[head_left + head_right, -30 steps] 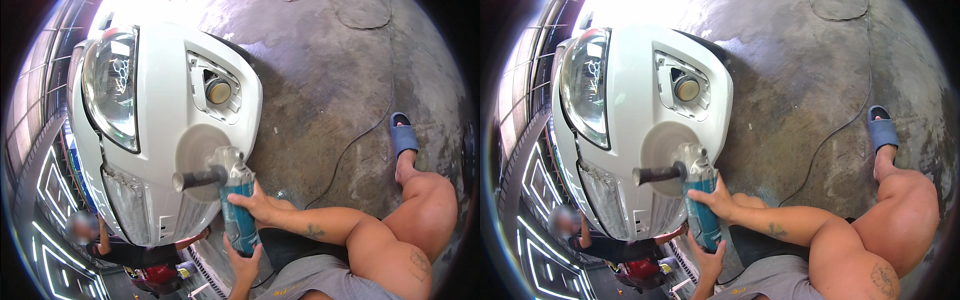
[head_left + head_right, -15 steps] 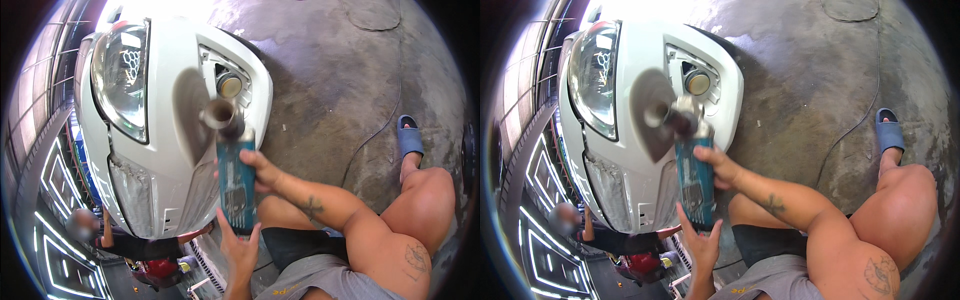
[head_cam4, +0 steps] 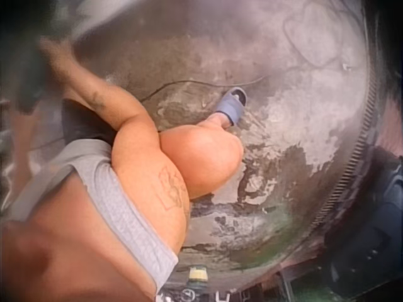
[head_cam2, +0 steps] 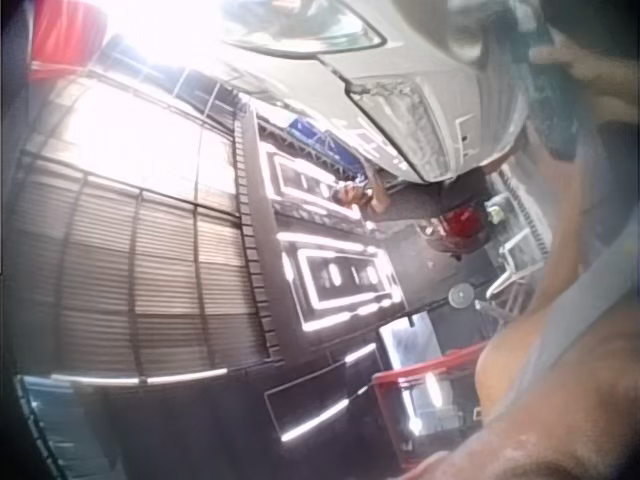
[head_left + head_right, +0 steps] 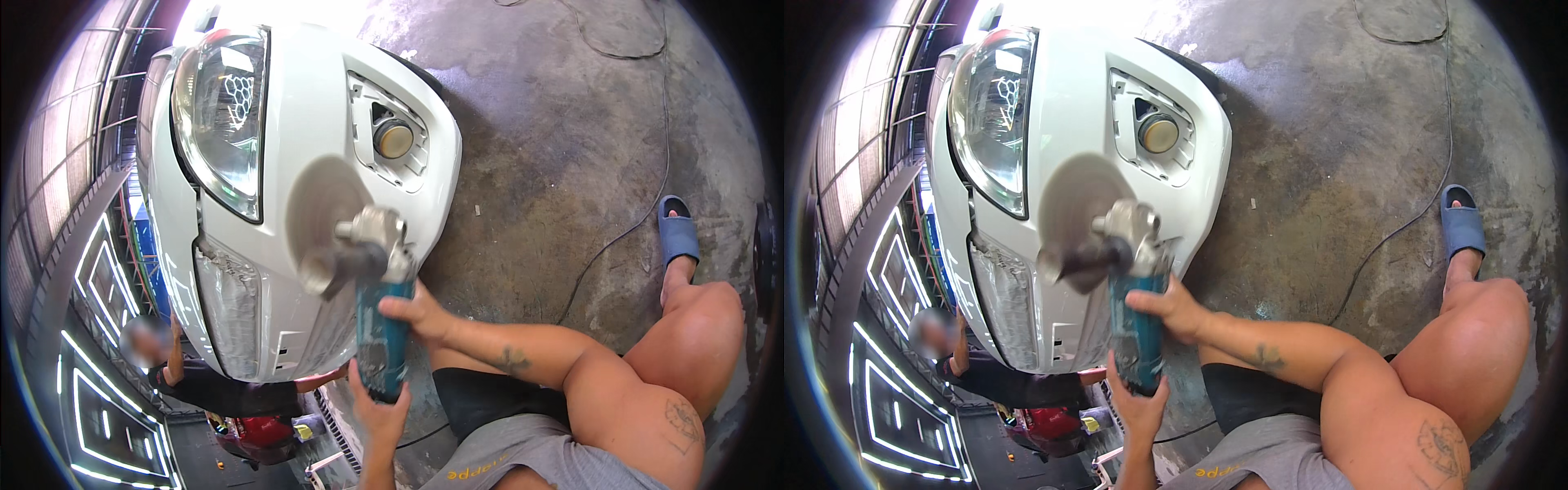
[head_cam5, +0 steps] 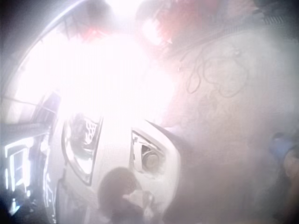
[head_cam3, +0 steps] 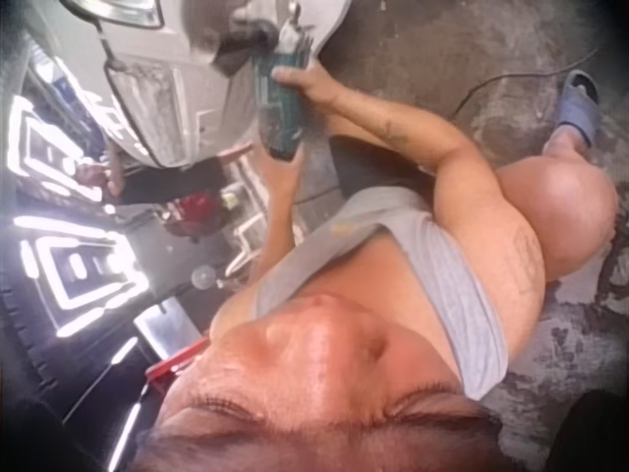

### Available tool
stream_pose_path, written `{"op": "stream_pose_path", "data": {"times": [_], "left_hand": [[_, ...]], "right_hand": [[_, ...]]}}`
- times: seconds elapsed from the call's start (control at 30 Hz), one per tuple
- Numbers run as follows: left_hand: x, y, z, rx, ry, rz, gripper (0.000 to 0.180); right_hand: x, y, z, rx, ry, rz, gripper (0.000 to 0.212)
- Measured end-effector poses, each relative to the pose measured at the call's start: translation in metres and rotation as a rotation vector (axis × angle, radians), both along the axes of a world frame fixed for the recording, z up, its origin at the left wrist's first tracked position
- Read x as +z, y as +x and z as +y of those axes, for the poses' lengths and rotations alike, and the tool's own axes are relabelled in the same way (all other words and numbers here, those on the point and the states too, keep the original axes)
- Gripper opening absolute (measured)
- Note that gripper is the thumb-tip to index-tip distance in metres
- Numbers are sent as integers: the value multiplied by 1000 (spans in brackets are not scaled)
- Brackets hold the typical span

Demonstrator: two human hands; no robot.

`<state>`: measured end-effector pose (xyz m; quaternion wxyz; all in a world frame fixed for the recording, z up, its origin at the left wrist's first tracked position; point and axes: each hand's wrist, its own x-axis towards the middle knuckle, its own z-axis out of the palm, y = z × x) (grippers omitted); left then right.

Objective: The person uses an angle grinder to smooth the front bumper of a white car. They move the tool across the bumper surface, focusing on the area around the headlight and lower edge.

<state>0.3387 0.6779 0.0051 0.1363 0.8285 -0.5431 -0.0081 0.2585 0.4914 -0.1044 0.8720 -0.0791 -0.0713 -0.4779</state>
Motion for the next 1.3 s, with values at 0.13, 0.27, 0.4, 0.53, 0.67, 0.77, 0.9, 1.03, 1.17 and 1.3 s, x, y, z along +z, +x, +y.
{"op": "stream_pose_path", "data": {"times": [0.13,0.27,0.4,0.53,0.67,0.77,0.9,1.03,1.17,1.3], "left_hand": [[4,51,45,6,-13,-15,114],[1,70,49,-43,46,-100,116],[-15,52,21,-60,122,-121,104],[-34,49,-5,-56,201,-14,102],[-44,65,-5,21,278,-41,106],[-48,93,22,73,234,-99,107],[-46,159,68,82,130,-157,105],[-48,181,87,153,21,-7,102],[-54,175,70,106,43,-115,98],[-71,145,37,40,144,-214,97]], "right_hand": [[21,25,47,32,17,169,91],[4,40,60,88,2,246,98],[-34,37,51,79,135,197,75],[-79,30,39,145,238,170,58],[-87,38,45,207,224,177,52],[-65,56,67,163,110,280,61],[-19,99,101,97,-27,435,82],[10,126,115,-32,-63,457,100],[-5,106,95,69,-80,362,104],[-59,88,82,210,135,229,69]]}}
